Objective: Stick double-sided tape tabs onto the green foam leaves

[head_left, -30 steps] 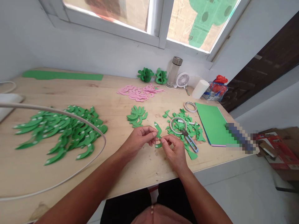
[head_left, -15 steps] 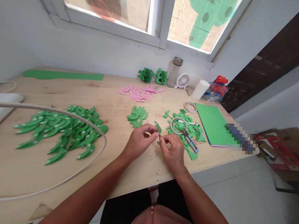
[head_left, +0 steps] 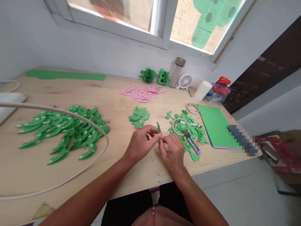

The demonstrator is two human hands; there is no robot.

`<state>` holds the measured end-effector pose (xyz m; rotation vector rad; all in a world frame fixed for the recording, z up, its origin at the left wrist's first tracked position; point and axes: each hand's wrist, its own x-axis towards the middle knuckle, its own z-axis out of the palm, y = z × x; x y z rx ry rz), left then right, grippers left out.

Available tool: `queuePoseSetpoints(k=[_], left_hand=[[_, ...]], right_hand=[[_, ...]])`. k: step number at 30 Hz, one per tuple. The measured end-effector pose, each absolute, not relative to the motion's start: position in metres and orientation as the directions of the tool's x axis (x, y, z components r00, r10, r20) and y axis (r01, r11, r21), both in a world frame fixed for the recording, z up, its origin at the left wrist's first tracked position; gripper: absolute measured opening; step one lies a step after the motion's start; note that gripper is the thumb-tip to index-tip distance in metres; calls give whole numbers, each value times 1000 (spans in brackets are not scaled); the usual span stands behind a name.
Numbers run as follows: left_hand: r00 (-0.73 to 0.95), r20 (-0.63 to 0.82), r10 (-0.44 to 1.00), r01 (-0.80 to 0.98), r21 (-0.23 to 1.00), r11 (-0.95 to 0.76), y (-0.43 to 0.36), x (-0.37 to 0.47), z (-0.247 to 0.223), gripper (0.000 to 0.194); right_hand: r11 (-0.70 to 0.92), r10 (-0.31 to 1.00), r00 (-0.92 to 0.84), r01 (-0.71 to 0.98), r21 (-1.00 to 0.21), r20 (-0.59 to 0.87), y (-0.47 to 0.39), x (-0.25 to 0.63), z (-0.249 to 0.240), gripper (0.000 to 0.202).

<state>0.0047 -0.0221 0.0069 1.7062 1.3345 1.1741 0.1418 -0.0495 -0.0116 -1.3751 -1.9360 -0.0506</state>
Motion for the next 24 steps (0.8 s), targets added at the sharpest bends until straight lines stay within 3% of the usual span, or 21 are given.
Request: queuePoseSetpoints(k=[6, 11, 24], left_hand=[[75, 241, 968, 361, 898, -251, -22, 5, 6, 9], [89, 199, 976, 293, 931, -217, -21, 4, 8, 11], [146, 267, 953, 351, 886, -302, -24, 5, 8, 11]], right_hand=[[431, 796, -145, 817, -383, 587, -49, 142, -12, 21], [425, 826, -125, 779, -462, 549, -49, 143, -12, 20], [253, 949, 59, 442, -860, 309, -42, 150, 7, 19]])
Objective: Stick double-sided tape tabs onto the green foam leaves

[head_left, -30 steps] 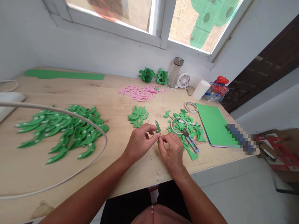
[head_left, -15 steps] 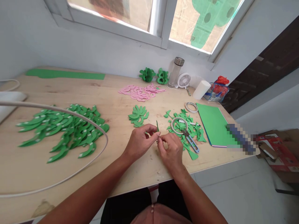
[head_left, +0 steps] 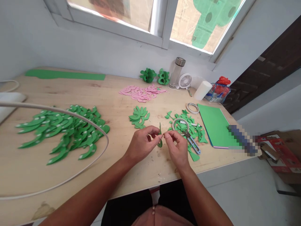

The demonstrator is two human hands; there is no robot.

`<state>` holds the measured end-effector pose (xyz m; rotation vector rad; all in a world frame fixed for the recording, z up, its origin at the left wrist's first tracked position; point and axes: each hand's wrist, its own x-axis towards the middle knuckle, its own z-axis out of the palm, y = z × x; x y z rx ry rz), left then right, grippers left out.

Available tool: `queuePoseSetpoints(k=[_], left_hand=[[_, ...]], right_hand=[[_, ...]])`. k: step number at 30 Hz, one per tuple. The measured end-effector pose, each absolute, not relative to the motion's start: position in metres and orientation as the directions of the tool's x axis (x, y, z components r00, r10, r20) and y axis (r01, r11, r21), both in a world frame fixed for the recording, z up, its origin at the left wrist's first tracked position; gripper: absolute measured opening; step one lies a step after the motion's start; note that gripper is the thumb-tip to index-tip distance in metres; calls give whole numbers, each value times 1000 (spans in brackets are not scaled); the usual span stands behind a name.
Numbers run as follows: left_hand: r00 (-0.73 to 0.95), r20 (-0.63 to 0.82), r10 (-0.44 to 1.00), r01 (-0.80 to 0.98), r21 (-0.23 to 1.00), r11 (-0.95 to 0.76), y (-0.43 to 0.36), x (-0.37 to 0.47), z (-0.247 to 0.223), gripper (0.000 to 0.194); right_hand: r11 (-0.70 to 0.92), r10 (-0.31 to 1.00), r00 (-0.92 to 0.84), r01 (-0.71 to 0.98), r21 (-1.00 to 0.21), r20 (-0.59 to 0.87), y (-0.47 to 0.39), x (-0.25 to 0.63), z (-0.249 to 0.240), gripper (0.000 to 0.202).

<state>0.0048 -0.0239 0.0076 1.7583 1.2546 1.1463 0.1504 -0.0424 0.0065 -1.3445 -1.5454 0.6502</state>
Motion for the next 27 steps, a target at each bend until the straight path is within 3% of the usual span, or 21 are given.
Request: queuePoseSetpoints(k=[8, 16, 27], left_hand=[[238, 331, 913, 442, 800, -405, -27, 5, 8, 10], [255, 321, 912, 397, 825, -402, -27, 5, 9, 9], [231, 245, 942, 335, 889, -313, -25, 5, 11, 11]], right_hand=[[127, 988, 59, 236, -963, 145, -36, 145, 7, 21], [23, 997, 69, 50, -998, 26, -33, 146, 8, 21], [41, 996, 77, 91, -995, 48, -34, 149, 5, 24]])
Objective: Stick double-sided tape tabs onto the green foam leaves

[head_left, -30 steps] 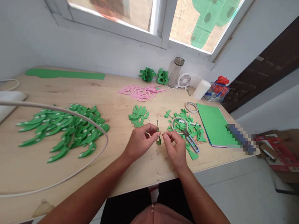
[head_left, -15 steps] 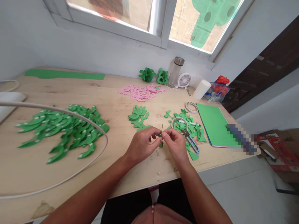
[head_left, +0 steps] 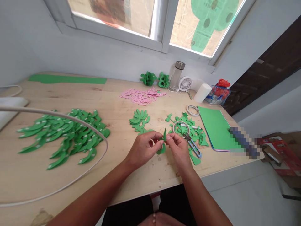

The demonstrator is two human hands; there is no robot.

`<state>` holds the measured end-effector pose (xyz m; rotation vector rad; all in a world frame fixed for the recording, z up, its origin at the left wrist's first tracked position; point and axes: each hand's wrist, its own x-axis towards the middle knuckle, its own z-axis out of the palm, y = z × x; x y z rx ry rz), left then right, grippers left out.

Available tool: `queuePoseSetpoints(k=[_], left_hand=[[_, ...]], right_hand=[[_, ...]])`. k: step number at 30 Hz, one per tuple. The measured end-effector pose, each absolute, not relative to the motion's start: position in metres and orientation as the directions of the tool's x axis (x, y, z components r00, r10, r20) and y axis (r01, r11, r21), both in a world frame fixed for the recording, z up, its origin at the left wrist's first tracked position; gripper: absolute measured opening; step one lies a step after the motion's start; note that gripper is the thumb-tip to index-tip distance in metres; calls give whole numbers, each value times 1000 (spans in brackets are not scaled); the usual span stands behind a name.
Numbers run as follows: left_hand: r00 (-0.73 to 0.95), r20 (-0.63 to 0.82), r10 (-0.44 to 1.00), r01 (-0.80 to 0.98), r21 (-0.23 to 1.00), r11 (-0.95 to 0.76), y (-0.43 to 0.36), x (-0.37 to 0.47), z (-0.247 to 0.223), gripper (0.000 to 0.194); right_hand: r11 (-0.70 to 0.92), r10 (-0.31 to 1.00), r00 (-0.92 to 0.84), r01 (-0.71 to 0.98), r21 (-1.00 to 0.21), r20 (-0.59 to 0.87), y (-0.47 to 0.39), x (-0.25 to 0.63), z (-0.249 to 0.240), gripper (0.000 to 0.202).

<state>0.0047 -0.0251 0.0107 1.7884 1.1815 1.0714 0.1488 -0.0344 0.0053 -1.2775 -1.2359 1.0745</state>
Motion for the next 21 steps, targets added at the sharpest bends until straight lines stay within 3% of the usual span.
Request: queuePoseSetpoints(k=[12, 21], left_hand=[[231, 129, 964, 215, 960, -180, -23, 4, 10, 15], [320, -74, 944, -80, 991, 105, -21, 4, 12, 14]], right_hand=[[76, 990, 105, 179, -981, 96, -38, 147, 3, 20], [77, 992, 90, 134, -988, 89, -38, 146, 3, 19]])
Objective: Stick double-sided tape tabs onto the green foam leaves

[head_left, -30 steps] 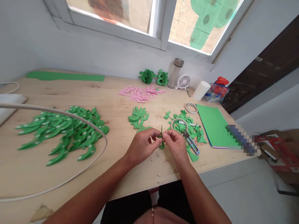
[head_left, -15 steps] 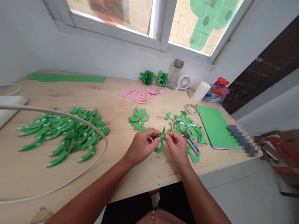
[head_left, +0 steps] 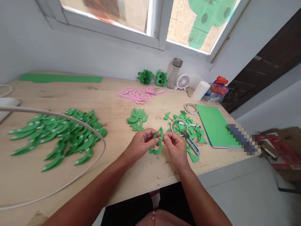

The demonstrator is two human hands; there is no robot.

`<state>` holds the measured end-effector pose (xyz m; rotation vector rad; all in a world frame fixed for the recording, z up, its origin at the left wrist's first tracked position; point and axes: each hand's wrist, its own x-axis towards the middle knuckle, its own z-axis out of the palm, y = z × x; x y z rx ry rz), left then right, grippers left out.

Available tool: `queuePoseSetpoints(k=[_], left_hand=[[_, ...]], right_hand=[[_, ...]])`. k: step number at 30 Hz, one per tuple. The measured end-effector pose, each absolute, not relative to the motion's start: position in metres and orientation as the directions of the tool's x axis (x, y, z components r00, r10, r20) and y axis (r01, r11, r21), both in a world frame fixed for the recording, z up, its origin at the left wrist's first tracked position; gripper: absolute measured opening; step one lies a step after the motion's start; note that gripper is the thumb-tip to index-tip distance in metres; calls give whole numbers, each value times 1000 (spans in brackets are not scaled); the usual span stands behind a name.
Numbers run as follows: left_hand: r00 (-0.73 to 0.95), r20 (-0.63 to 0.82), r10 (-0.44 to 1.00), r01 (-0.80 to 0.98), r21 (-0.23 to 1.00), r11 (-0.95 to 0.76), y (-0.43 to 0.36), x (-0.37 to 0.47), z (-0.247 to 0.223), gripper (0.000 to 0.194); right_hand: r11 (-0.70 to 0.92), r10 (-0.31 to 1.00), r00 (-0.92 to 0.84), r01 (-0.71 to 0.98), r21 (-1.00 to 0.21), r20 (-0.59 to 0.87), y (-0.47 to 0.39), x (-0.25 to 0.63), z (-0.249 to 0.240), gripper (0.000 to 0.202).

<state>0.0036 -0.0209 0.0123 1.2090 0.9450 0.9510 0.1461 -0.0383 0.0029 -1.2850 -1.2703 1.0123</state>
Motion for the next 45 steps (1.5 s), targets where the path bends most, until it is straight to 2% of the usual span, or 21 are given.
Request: queuePoseSetpoints(k=[12, 30, 35, 39, 45], left_hand=[[273, -93, 958, -133, 982, 133, -20, 3, 8, 16], [169, -105, 980, -34, 993, 113, -21, 4, 11, 16], [150, -131, 980, -18, 991, 135, -21, 3, 12, 15], [139, -124, 982, -16, 992, 128, -21, 3, 12, 15], [136, -141, 981, -26, 989, 146, -20, 3, 14, 17]], right_hand=[[120, 986, 75, 282, -952, 147, -40, 146, -2, 20], [238, 967, -25, 447, -862, 254, -40, 152, -5, 16], [200, 952, 92, 532, -823, 291, -37, 189, -1, 20], [105, 927, 210, 651, -752, 311, -32, 231, -2, 22], [48, 944, 114, 879, -474, 308, -29, 265, -7, 21]])
